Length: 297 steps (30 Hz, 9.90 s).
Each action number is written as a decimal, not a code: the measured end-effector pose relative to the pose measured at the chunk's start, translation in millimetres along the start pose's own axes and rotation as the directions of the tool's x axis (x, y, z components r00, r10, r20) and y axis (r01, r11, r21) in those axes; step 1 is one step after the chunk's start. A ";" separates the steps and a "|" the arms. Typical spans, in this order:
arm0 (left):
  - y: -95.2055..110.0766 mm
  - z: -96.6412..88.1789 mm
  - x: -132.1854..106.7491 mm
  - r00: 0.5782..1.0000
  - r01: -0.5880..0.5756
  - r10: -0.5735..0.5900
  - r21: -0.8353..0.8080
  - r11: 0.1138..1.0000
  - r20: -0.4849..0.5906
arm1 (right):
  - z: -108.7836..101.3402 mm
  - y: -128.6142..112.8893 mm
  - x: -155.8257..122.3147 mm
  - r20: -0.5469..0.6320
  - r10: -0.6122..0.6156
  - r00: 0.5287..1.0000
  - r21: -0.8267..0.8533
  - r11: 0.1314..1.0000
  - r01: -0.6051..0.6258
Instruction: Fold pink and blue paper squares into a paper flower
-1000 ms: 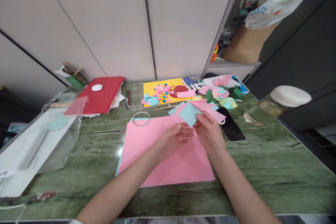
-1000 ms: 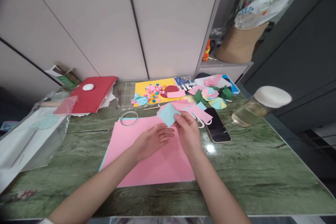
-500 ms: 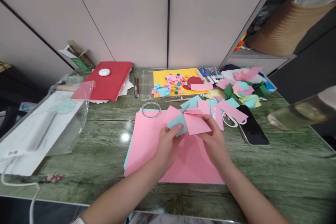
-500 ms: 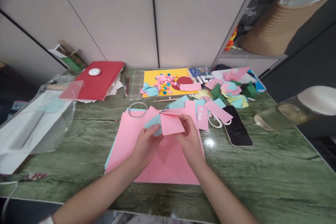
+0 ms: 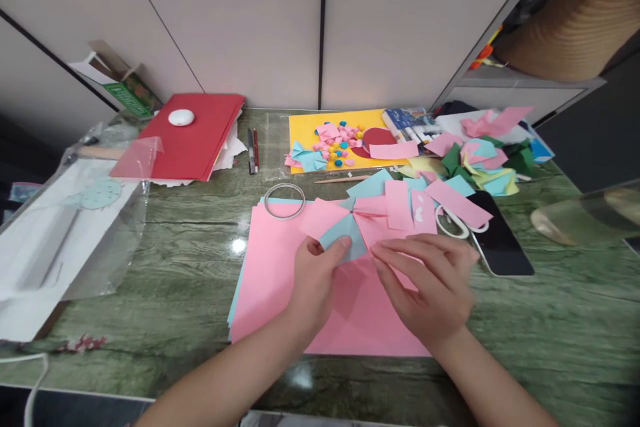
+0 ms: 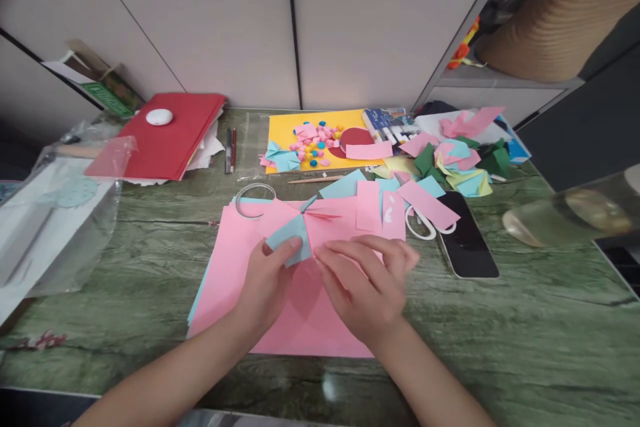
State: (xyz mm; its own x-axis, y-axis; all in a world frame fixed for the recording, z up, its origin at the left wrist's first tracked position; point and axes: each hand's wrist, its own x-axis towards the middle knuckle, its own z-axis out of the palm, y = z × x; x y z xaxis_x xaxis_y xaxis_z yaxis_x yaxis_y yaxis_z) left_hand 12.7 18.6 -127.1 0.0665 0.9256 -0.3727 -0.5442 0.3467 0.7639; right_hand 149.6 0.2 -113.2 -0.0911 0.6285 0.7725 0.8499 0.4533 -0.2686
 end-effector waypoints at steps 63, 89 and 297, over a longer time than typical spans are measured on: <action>-6.6 -2.2 -2.1 0.987 -0.151 0.161 0.234 0.960 -0.025 | 14.8 -8.3 -15.2 0.215 0.454 0.864 0.540 0.682 -0.493; -4.0 2.9 -3.8 0.954 -0.216 0.280 0.405 0.889 -0.106 | 18.8 -13.1 -20.1 0.144 0.316 0.938 0.431 0.833 -0.347; -13.3 -3.0 3.6 0.983 -0.157 0.135 0.181 0.971 0.128 | 34.1 5.6 -14.3 0.659 0.597 0.457 0.689 -0.237 -0.685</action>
State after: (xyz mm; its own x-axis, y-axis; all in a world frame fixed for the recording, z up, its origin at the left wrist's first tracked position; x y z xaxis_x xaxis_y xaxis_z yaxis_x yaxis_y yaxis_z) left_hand 17.7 16.9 -140.2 0.0990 0.9756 -0.1961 -0.3870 0.2193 0.8956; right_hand 137.9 15.3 -145.4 0.1239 0.9745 -0.1870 -0.4971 -0.1021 -0.8617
